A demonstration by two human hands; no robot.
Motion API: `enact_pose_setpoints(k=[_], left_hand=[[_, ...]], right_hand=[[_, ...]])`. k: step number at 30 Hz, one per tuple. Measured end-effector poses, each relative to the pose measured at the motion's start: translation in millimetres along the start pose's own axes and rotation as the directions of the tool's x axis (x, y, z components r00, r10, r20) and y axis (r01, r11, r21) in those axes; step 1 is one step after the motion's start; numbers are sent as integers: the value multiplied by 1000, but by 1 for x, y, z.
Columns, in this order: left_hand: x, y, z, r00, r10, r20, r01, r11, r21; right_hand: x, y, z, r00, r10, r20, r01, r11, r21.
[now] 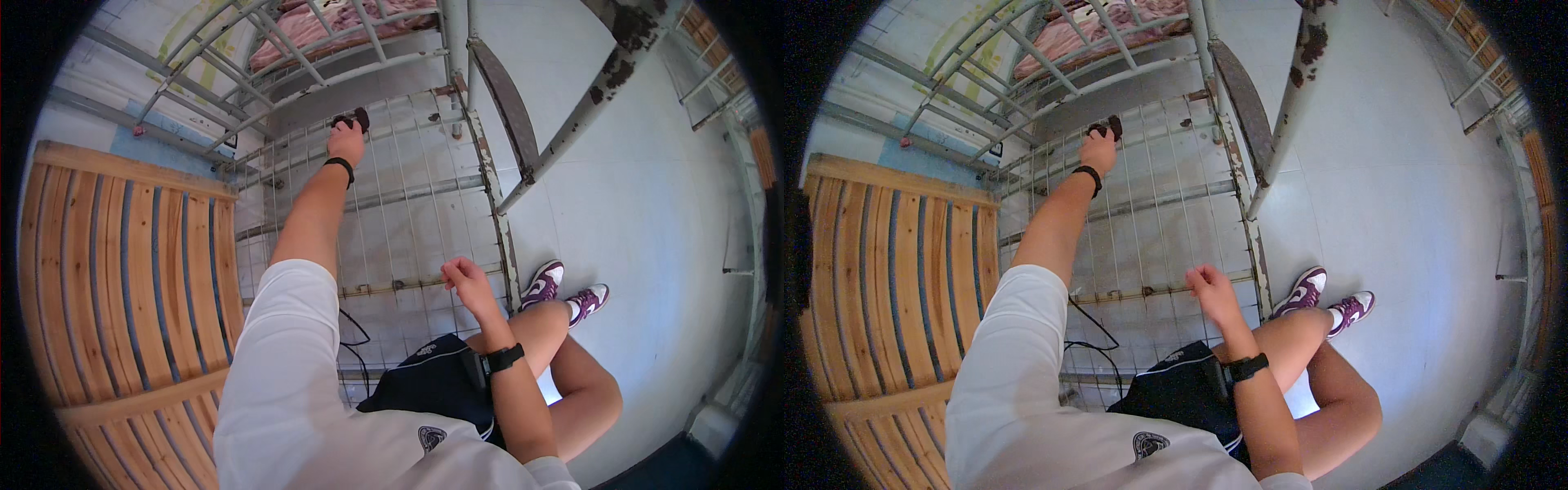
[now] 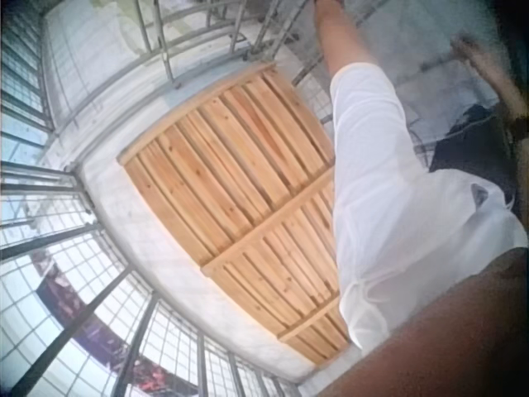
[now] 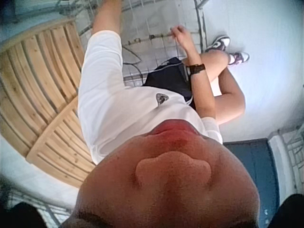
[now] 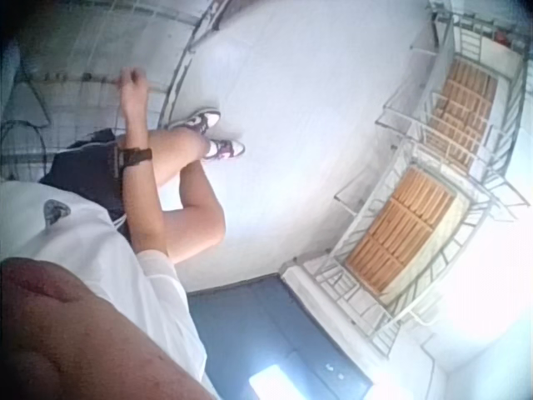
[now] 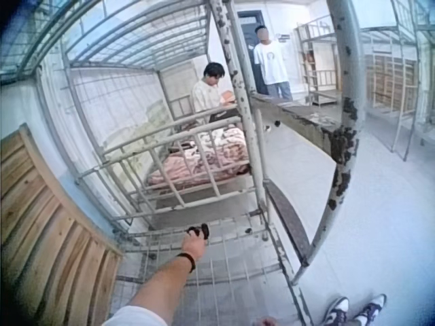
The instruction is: The person wipes the metal frame and wooden slats of a bunk bed using a dark cloth, moving across various sections of the frame and the ladder.
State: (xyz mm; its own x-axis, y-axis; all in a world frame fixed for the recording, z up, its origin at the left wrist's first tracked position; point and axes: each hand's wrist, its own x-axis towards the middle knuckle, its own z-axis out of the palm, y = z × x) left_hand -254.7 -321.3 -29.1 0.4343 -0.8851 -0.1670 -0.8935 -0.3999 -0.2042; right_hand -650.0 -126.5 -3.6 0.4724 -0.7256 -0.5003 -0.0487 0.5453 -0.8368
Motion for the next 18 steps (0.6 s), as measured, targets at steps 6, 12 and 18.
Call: enact_pose_setpoints(k=[6,12,18], left_hand=[[-16,11,19,967,-241,-86,237,970,-48],[-89,40,0,928,108,355,-200,951,236],[-155,12,31,963,-51,265,69,996,-62]], right_hand=[[-3,-10,0,1000,6,4,-6,999,-33],[-9,10,-24,997,-32,-70,30,999,-36],[-35,-3,-11,997,-34,-70,30,998,-58]])
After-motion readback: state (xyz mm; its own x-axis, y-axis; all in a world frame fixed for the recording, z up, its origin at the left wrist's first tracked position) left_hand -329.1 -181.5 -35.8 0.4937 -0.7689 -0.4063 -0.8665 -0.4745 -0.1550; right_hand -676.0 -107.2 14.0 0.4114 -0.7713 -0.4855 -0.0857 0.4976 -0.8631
